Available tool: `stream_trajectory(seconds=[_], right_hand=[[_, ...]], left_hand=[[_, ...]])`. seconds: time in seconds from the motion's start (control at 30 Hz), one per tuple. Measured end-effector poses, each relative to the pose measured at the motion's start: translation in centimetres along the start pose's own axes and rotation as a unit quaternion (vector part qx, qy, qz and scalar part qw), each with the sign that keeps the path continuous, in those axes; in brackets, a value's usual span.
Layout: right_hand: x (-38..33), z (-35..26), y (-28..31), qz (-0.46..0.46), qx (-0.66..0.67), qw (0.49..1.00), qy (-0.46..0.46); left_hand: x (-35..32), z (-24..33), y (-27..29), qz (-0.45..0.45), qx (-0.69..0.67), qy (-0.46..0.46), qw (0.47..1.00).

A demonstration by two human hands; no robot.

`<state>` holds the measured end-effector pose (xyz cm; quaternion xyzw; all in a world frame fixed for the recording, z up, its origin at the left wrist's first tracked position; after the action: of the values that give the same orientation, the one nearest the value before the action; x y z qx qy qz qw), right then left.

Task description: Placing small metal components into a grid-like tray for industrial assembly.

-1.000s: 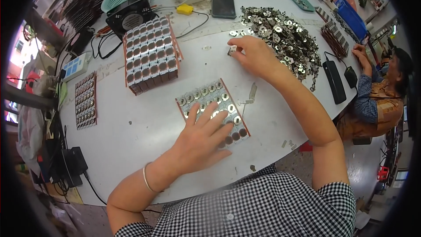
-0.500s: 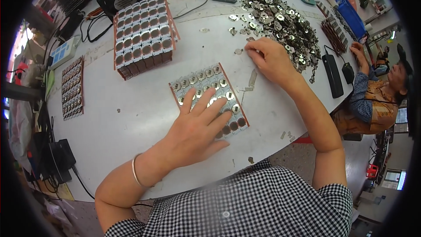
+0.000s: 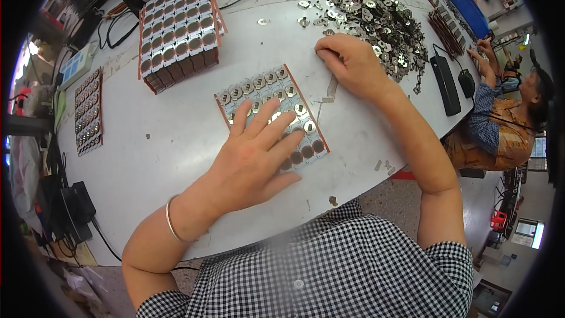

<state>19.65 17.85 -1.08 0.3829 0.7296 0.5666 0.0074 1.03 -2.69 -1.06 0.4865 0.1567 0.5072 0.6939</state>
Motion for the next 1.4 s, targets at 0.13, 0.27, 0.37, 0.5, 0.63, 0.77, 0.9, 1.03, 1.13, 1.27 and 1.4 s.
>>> stream_trajectory(seconds=[0.13, 0.27, 0.37, 0.5, 0.63, 0.77, 0.9, 1.03, 1.13, 1.27, 1.4], right_hand=[[-0.5, 1.0, 1.9, -0.061, 0.049, 0.997, 0.029], [-1.3, 1.2, 3.6, -0.066, -0.007, 0.994, 0.084], [-2.5, 1.1, 3.6, -0.046, -0.019, 0.999, -0.001], [-2.7, -1.4, 2.1, -0.015, 0.006, 0.997, -0.073], [-1.9, -1.6, 0.6, -0.015, -0.06, 0.997, -0.046], [-2.3, -1.5, 0.7, 0.01, -0.104, 0.994, 0.016], [-2.4, 0.4, 2.2, 0.015, 0.147, 0.961, -0.234], [-2.8, 1.8, 3.9, -0.063, 0.398, 0.825, -0.397], [-3.0, 0.5, 4.0, -0.074, 0.483, 0.766, -0.418], [-3.1, -1.2, 4.1, -0.093, 0.505, 0.749, -0.419], [-3.4, -1.1, 4.0, -0.12, 0.598, 0.693, -0.384]], left_hand=[[0.1, 0.2, 0.2, 0.022, 0.004, -0.009, 1.0], [0.0, 0.1, 0.2, 0.012, 0.001, -0.006, 1.0], [0.0, 0.0, 0.2, 0.0, -0.001, -0.002, 1.0], [0.0, 0.0, 0.2, 0.009, -0.016, 0.001, 1.0], [0.1, 0.1, 0.2, 0.015, -0.012, -0.002, 1.0], [0.0, 0.1, 0.2, 0.018, -0.013, -0.007, 1.0], [-0.1, 0.0, 0.1, 0.019, -0.012, -0.006, 1.0], [0.0, 0.1, 0.2, 0.018, -0.011, -0.009, 1.0], [-0.1, 0.0, 0.2, 0.031, -0.004, -0.014, 0.999], [-0.1, 0.0, 0.2, 0.014, -0.009, -0.003, 1.0], [0.0, 0.0, 0.2, 0.007, -0.007, -0.001, 1.0]])
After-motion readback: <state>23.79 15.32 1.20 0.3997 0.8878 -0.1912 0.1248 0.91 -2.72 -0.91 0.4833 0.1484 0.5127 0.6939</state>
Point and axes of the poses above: each hand's wrist, its own x-axis towards the middle knuckle, its own y-axis out of the back of the hand, z = x × y, the point moved 2 cm from there along x, towards the middle knuckle
